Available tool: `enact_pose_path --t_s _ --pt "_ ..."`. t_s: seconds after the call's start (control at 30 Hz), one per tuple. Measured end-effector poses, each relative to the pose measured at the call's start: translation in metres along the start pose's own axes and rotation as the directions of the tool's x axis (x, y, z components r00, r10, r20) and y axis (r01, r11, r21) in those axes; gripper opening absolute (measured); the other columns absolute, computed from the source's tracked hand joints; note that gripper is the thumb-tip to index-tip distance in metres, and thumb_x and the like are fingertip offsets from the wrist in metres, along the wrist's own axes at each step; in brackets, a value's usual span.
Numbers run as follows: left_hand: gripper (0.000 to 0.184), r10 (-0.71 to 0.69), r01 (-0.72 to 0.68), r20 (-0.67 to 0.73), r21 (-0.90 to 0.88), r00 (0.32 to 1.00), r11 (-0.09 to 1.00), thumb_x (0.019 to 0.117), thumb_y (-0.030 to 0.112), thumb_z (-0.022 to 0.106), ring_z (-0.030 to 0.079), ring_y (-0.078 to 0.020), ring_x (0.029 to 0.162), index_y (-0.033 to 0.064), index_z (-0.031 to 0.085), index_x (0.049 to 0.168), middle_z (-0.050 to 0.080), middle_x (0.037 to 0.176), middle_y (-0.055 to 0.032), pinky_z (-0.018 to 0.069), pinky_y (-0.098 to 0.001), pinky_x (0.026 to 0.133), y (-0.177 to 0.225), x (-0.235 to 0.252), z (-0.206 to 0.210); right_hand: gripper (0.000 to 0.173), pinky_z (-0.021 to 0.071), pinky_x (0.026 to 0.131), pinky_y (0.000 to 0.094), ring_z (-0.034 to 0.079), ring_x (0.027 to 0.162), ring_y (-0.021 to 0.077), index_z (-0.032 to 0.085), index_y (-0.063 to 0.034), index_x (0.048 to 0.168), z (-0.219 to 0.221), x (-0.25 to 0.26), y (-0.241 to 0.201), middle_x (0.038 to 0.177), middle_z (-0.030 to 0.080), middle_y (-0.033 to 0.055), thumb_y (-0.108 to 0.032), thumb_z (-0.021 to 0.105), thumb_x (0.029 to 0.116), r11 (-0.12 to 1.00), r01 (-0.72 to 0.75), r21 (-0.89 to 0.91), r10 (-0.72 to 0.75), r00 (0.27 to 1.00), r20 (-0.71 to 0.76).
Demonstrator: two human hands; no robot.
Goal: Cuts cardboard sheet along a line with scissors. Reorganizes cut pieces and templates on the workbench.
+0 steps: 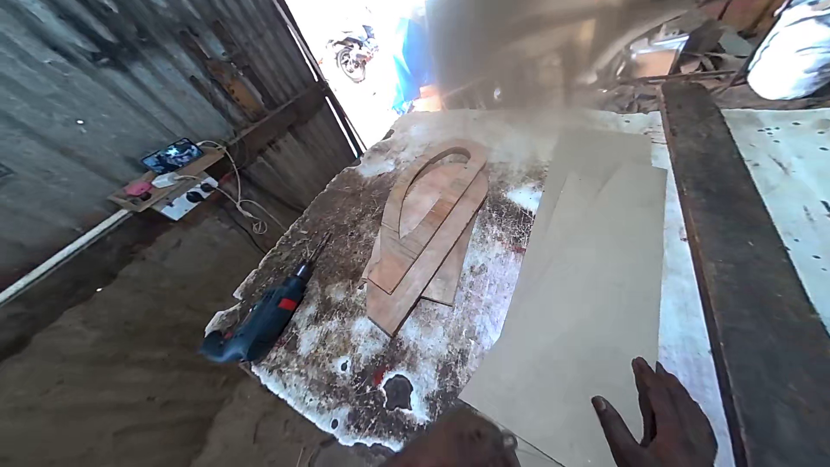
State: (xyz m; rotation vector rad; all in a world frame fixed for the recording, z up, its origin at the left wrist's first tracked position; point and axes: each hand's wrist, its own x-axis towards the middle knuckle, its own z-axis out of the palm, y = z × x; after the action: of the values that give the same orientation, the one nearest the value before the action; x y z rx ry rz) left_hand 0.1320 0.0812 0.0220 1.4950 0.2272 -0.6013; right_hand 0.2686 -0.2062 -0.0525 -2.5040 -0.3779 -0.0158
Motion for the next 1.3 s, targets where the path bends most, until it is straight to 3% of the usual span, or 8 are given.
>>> enact_pose_path --t_s 0.17,0.3,0.5,0.77,0.87,1.0,1.17,1.3 --pt "0.05 0.322 0.302 -0.647 0.664 0.692 0.684 0.0982 0.051 0.062 0.064 -0.0208 0.122 0.0186 0.066 0.135 0.067 0.133 -0.0048 0.0515 -0.0481 0.105 0.064 0.028 -0.132 0.088 0.0179 0.122 0.0632 0.03 0.15 0.0462 0.046 -0.014 0.155 0.016 0.0 0.01 0.161 0.032 0.0289 -0.071 0.056 0.0891 0.986 0.073 -0.15 -0.082 0.995 -0.049" --pt "0.104 0.258 0.618 -0.805 0.58 0.534 0.531 0.0849 0.084 0.049 0.015 -0.0424 0.156 0.0234 0.024 0.165 0.013 0.171 -0.0183 0.0231 -0.065 0.121 0.022 0.068 -0.221 0.088 0.02 0.121 0.0627 0.033 0.148 0.0464 0.048 -0.0142 0.154 0.015 0.002 0.009 0.159 0.035 0.0288 -0.071 0.057 0.0883 0.983 0.075 -0.166 -0.085 0.995 -0.055" --pt "0.072 0.284 0.68 -0.82 0.572 0.497 0.459 0.1035 0.062 0.04 0.049 -0.04 0.14 0.0197 0.033 0.162 0.04 0.159 -0.0219 0.044 -0.0598 0.11 0.033 0.051 -0.213 0.087 0.0202 0.121 0.0619 0.033 0.148 0.0441 0.05 -0.0157 0.153 0.016 0.0 0.009 0.16 0.036 0.0259 -0.072 0.057 0.0873 0.987 0.062 -0.149 -0.073 0.995 -0.068" --pt "0.05 0.3 -0.242 -0.933 0.249 0.201 0.938 0.1124 0.039 0.03 0.072 -0.0161 0.082 0.0013 0.061 0.124 0.071 0.095 -0.0085 0.0636 -0.0394 0.073 0.064 -0.063 -0.157 0.086 0.0197 0.12 0.0628 0.033 0.149 0.0441 0.051 -0.0174 0.153 0.017 0.0 0.01 0.16 0.036 0.025 -0.072 0.056 0.0866 0.986 0.054 -0.16 -0.067 0.995 -0.08" --pt "0.065 0.241 -0.694 -0.887 -0.116 0.395 0.711 0.1062 0.059 0.032 0.074 -0.0308 0.097 0.0049 0.047 0.14 0.072 0.112 -0.017 0.0638 -0.0509 0.081 0.035 -0.054 -0.109 0.087 0.02 0.12 0.0637 0.033 0.148 0.0438 0.05 -0.016 0.153 0.016 0.0 0.009 0.16 0.038 0.0241 -0.072 0.058 0.0866 0.992 0.04 -0.122 -0.051 0.995 -0.089" --pt "0.052 0.029 -0.66 -0.826 -0.428 0.563 0.617 0.1106 0.044 0.032 0.075 -0.0233 0.093 0.0044 0.054 0.135 0.074 0.105 -0.0122 0.0646 -0.0447 0.079 0.027 -0.005 -0.025 0.086 0.0288 0.124 0.0442 0.031 0.151 0.0333 0.028 0.0087 0.156 0.004 0.001 0.009 0.162 0.026 0.0306 -0.047 0.059 0.098 0.894 0.076 0.442 -0.015 0.99 -0.138" --pt "0.049 0.186 -0.177 -0.615 0.076 0.766 0.981 0.1103 0.037 0.04 0.071 -0.0173 0.08 0.0007 0.071 0.101 0.072 0.086 -0.0083 0.0616 -0.0396 0.077 -0.009 0.055 -0.006 0.097 0.0347 0.122 0.0384 0.022 0.155 0.0228 0.006 0.0053 0.161 -0.035 0.003 -0.022 0.169 0.006 0.0226 -0.051 0.058 0.1007 0.717 0.204 0.667 -0.053 0.97 -0.239" --pt "0.067 0.009 0.428 -0.619 0.554 0.785 0.714 0.0969 0.071 0.044 0.071 -0.0313 0.083 0.01 0.071 0.093 0.07 0.083 -0.0118 0.0563 -0.058 0.077 0.018 0.036 -0.038 0.089 0.0217 0.125 0.0568 0.016 0.155 0.0411 0.035 -0.0006 0.157 -0.021 0.004 -0.038 0.165 0.018 0.0304 -0.059 0.06 0.0946 0.904 0.299 0.305 -0.25 0.949 -0.19"
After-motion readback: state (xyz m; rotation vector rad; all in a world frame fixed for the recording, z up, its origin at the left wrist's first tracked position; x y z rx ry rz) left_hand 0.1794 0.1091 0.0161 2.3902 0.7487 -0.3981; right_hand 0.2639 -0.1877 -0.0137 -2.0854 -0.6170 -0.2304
